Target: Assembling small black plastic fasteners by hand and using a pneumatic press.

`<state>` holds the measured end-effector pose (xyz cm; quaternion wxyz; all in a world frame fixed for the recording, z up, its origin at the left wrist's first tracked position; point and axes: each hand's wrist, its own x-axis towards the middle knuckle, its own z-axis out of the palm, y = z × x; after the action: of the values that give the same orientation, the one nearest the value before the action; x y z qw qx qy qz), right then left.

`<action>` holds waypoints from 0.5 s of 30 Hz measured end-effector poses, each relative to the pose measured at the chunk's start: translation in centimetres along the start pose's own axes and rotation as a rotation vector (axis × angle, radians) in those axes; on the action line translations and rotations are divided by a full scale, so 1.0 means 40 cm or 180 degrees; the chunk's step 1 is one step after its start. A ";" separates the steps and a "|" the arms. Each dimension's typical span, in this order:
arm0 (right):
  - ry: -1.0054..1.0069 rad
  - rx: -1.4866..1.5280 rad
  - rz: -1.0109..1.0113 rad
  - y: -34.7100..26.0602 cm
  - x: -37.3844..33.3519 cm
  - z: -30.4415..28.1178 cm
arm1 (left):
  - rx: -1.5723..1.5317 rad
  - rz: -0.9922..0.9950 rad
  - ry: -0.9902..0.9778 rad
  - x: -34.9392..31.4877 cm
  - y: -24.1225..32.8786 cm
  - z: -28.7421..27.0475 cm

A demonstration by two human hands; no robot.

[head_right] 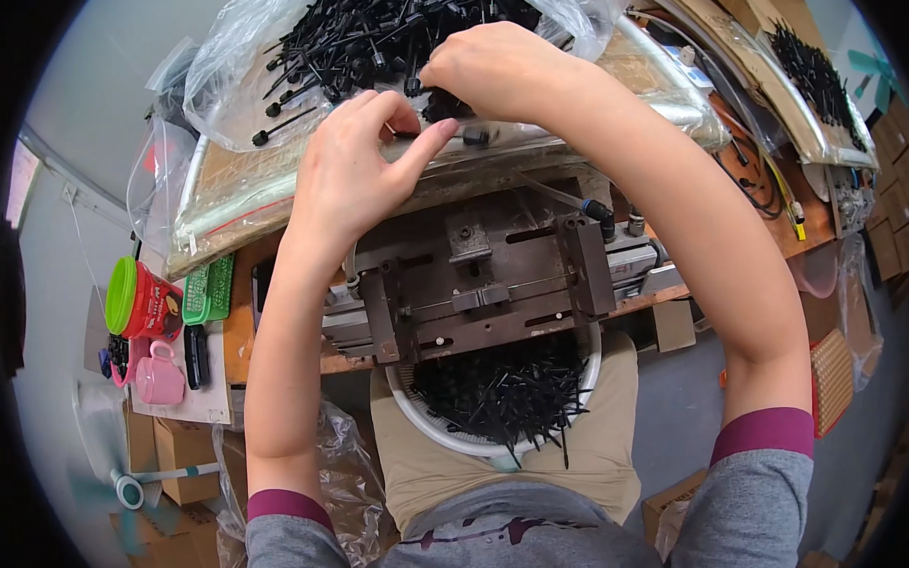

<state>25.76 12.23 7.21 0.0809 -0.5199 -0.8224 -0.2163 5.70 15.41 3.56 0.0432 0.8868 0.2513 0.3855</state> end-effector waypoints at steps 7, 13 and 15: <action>-0.0167 0.0483 0.0478 0.021 -0.005 -0.018 | -0.0022 0.0323 -0.0038 -0.017 -0.034 -0.023; 0.0064 0.0610 0.0375 0.048 -0.053 -0.005 | 0.0843 -0.0101 -0.0037 -0.024 0.083 -0.019; -0.0006 0.0371 0.0435 0.032 -0.068 -0.001 | 0.1030 -0.0283 -0.0014 -0.020 0.083 -0.001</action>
<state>28.09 10.45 6.61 0.1248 -0.5694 -0.7963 -0.1617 6.57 12.14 3.96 -0.0826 0.8710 0.3490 0.3358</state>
